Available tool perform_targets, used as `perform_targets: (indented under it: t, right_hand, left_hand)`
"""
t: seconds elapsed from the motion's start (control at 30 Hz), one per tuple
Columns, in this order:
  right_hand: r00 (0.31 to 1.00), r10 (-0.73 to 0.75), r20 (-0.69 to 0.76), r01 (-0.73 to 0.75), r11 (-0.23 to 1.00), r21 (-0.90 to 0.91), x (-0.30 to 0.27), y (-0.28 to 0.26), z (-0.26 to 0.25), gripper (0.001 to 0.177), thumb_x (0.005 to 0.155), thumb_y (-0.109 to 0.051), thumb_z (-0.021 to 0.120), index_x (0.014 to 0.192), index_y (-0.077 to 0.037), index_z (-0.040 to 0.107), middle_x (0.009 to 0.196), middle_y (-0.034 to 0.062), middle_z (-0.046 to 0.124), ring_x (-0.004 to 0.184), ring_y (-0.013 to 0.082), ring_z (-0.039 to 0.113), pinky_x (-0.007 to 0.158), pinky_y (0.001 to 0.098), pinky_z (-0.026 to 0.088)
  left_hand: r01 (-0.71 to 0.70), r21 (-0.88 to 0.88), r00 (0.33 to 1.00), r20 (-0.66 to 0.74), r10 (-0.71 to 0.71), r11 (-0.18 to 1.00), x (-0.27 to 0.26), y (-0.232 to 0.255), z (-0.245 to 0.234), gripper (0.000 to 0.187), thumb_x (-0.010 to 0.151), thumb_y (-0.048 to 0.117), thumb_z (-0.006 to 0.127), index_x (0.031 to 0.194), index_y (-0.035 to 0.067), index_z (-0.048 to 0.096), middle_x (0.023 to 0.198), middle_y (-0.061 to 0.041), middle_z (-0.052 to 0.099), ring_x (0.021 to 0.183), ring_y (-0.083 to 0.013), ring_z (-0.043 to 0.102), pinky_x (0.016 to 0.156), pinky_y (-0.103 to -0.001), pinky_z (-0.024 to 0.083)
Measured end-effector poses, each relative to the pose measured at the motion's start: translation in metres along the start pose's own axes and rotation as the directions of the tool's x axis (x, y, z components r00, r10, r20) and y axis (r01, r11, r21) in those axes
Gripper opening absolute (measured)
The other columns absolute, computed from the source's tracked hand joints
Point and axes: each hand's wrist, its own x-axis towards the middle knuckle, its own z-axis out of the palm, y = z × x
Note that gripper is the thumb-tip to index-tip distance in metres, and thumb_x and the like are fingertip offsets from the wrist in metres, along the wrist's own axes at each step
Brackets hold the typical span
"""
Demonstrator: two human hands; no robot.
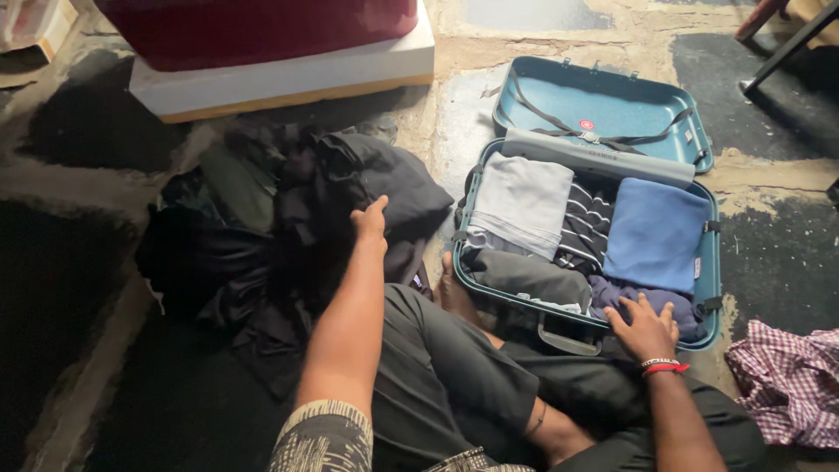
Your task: The person folds and packs clothes into a suitcase on the floor, handling items like trousers, shirts, and a jacket.
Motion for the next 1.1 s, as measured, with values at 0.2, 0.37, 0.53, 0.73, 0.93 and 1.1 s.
perform_targets:
  t: [0.2, 0.37, 0.53, 0.73, 0.93, 1.1]
  right_hand:
    - [0.996, -0.018, -0.092, 0.024, 0.998, 0.065, -0.004, -0.006, -0.002, 0.061, 0.083, -0.061, 0.067, 0.136, -0.030, 0.067, 0.161, 0.0048, 0.046, 0.150, 0.0490, 0.029, 0.117, 0.0654, 0.023]
    - [0.880, -0.258, -0.397, 0.338, 0.930, 0.145, -0.025, -0.056, -0.034, 0.067, 0.086, -0.051, 0.074, 0.140, -0.013, 0.063, 0.151, 0.0201, 0.053, 0.142, 0.0449, 0.048, 0.117, 0.0561, 0.039]
    - [0.678, -0.436, -0.592, 0.665, 0.708, 0.240, -0.072, -0.169, -0.114, 0.101, 0.073, -0.032, 0.089, 0.155, -0.005, 0.036, 0.157, 0.0307, 0.039, 0.144, 0.0480, 0.041, 0.116, 0.0536, 0.037]
    - [0.512, -0.414, -0.753, 0.806, 0.534, 0.255, -0.095, -0.244, -0.224, 0.087, 0.076, -0.015, 0.080, 0.152, -0.006, 0.039, 0.148, 0.0293, 0.046, 0.137, 0.0440, 0.050, 0.112, 0.0480, 0.044]
    - [0.695, -0.344, -0.631, 0.709, 0.470, 0.525, -0.090, -0.229, -0.285, 0.052, 0.081, 0.002, 0.060, 0.133, -0.005, 0.067, 0.109, 0.0153, 0.077, 0.106, 0.0246, 0.078, 0.093, 0.0322, 0.058]
    - [0.787, -0.217, -0.577, 0.616, 0.324, 0.718, -0.088, -0.209, -0.317, 0.025, 0.093, 0.000, 0.074, 0.118, -0.001, 0.073, 0.108, 0.0106, 0.075, 0.100, 0.0133, 0.070, 0.090, 0.0287, 0.057]
  left_hand:
    - [0.015, -0.396, 0.979, 0.191, 0.066, 0.918, -0.073, 0.067, 0.005, 0.045, 0.081, 0.010, 0.077, 0.121, -0.008, 0.066, 0.119, -0.014, 0.070, 0.107, -0.0265, 0.067, 0.094, -0.036, 0.053]
    - [-0.015, -0.506, 0.914, 0.343, 0.217, 0.862, -0.157, 0.120, 0.011, 0.044, 0.082, 0.002, 0.074, 0.125, -0.002, 0.064, 0.120, -0.011, 0.069, 0.108, -0.0236, 0.067, 0.094, -0.035, 0.056]
    - [0.109, -0.443, 0.850, 0.506, 0.148, 0.890, -0.249, 0.159, 0.017, 0.041, 0.081, 0.006, 0.076, 0.120, 0.000, 0.064, 0.115, -0.011, 0.068, 0.104, -0.0234, 0.068, 0.087, -0.037, 0.058]
    - [-0.009, -0.327, 0.713, 0.660, 0.235, 0.945, -0.304, 0.160, 0.029, 0.031, 0.086, 0.012, 0.079, 0.111, -0.002, 0.068, 0.107, -0.009, 0.072, 0.099, -0.0203, 0.069, 0.089, -0.033, 0.057]
    - [-0.056, -0.419, 0.443, 0.803, 0.398, 0.906, -0.292, 0.172, 0.019, 0.045, 0.103, 0.028, 0.075, 0.131, -0.002, 0.058, 0.118, -0.006, 0.062, 0.106, -0.0161, 0.059, 0.094, -0.031, 0.047]
    - [-0.561, -0.279, 0.388, 0.744, 0.545, 0.780, -0.303, 0.202, 0.021, 0.076, 0.091, 0.038, 0.081, 0.148, 0.000, 0.048, 0.139, -0.013, 0.059, 0.126, -0.0238, 0.060, 0.106, -0.037, 0.051]
